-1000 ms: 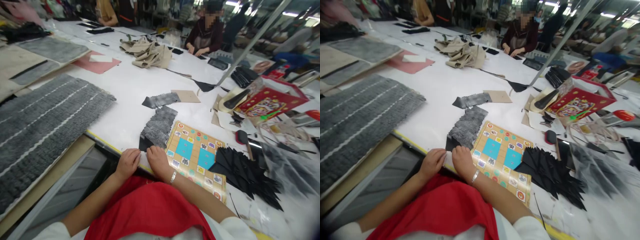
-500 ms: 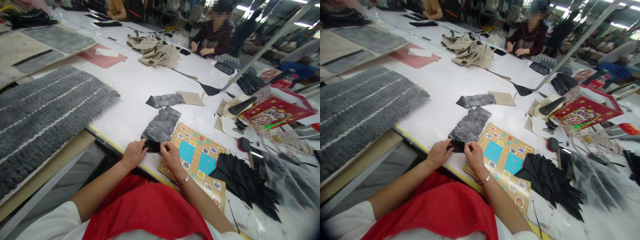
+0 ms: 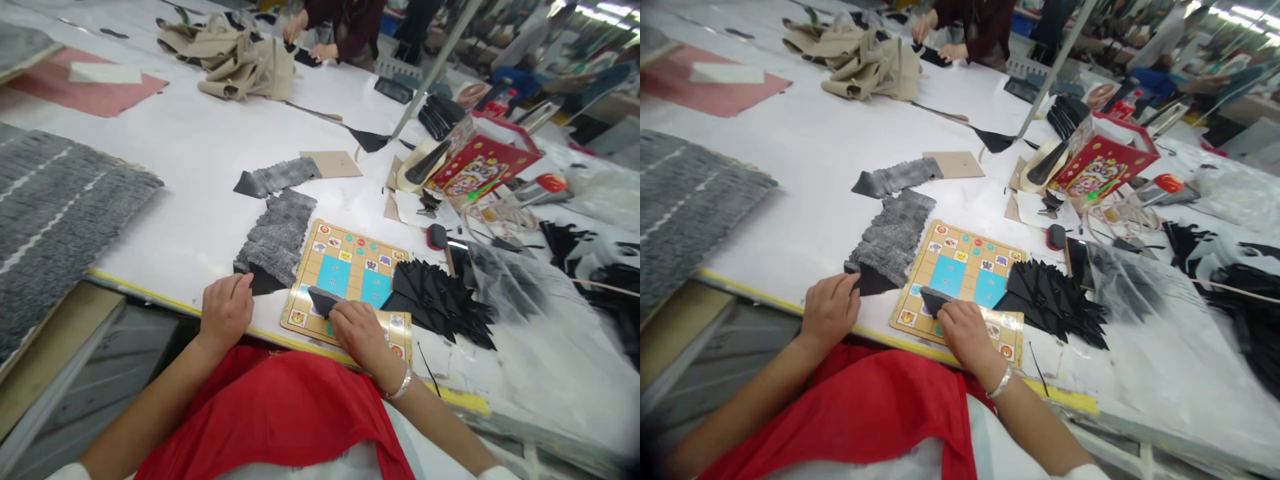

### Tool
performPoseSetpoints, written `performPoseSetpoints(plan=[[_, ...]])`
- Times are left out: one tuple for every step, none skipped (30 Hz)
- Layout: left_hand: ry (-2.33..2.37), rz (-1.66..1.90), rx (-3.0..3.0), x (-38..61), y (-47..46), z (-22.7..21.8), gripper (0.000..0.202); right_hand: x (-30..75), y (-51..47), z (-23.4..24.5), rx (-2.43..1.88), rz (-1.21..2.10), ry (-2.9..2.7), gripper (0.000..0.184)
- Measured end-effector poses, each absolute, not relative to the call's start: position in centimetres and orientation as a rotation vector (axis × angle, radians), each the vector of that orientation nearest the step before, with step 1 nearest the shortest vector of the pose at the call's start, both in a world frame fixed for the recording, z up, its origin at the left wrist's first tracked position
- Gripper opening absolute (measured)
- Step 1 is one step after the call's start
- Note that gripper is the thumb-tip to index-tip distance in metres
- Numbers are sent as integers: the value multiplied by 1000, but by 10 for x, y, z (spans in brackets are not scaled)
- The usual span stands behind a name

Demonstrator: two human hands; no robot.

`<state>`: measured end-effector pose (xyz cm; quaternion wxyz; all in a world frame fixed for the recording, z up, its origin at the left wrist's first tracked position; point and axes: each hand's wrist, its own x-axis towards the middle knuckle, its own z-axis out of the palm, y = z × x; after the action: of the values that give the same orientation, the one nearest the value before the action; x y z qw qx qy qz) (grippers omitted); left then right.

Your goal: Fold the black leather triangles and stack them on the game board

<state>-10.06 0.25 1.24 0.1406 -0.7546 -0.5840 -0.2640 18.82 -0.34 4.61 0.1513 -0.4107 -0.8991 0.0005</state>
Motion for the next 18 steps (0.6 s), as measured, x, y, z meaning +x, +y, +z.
performPoseSetpoints(plan=[[-1626,-811,-2231,-93,1,13,28,188,-8,42,-1195,28,-2622,11],[-1556,-846,-2315,-84,-1,14,27,188,-11,39,-1208,51,-2630,13],[-1476,-861,-2420,-74,-3,13,26,188,-12,38,-1219,68,-2613,15],[-1392,-857,-2524,-63,-4,11,27,188,-11,37,-1229,78,-2580,17],[-1318,-839,-2611,-52,-4,9,28,187,-9,38,-1246,86,-2548,19],[-1259,-814,-2672,-42,-3,6,29,186,-5,39,-1267,91,-2523,20],[-1223,-784,-2708,-33,-2,4,30,185,-1,41,-1301,94,-2511,21],[-1209,-751,-2724,-26,0,1,30,182,5,42,-1352,96,-2512,20],[-1208,-717,-2730,-21,2,-1,30,179,10,43,-1423,99,-2521,19],[-1211,-678,-2734,-17,4,-2,31,175,15,43,-1512,102,-2530,17],[-1211,-639,-2738,-15,6,-3,31,171,19,44,-1608,113,-2536,16],[-1204,-606,-2742,-15,7,-3,31,167,23,45,-1698,132,-2541,17],[-1194,-578,-2745,-14,8,-3,32,164,26,46,-1770,158,-2548,19],[-1183,-560,-2743,-15,9,-3,32,162,29,47,-1818,186,-2560,20],[-1175,-549,-2737,-15,9,-3,32,160,31,48,-1840,211,-2577,20],[-1167,-545,-2729,-15,9,-2,32,160,33,48,-1839,229,-2597,19],[-1155,-547,-2719,-14,9,-2,32,161,34,49,-1826,236,-2612,18],[-1142,-554,-2707,-14,9,-2,32,162,34,48,-1807,233,-2617,18]])
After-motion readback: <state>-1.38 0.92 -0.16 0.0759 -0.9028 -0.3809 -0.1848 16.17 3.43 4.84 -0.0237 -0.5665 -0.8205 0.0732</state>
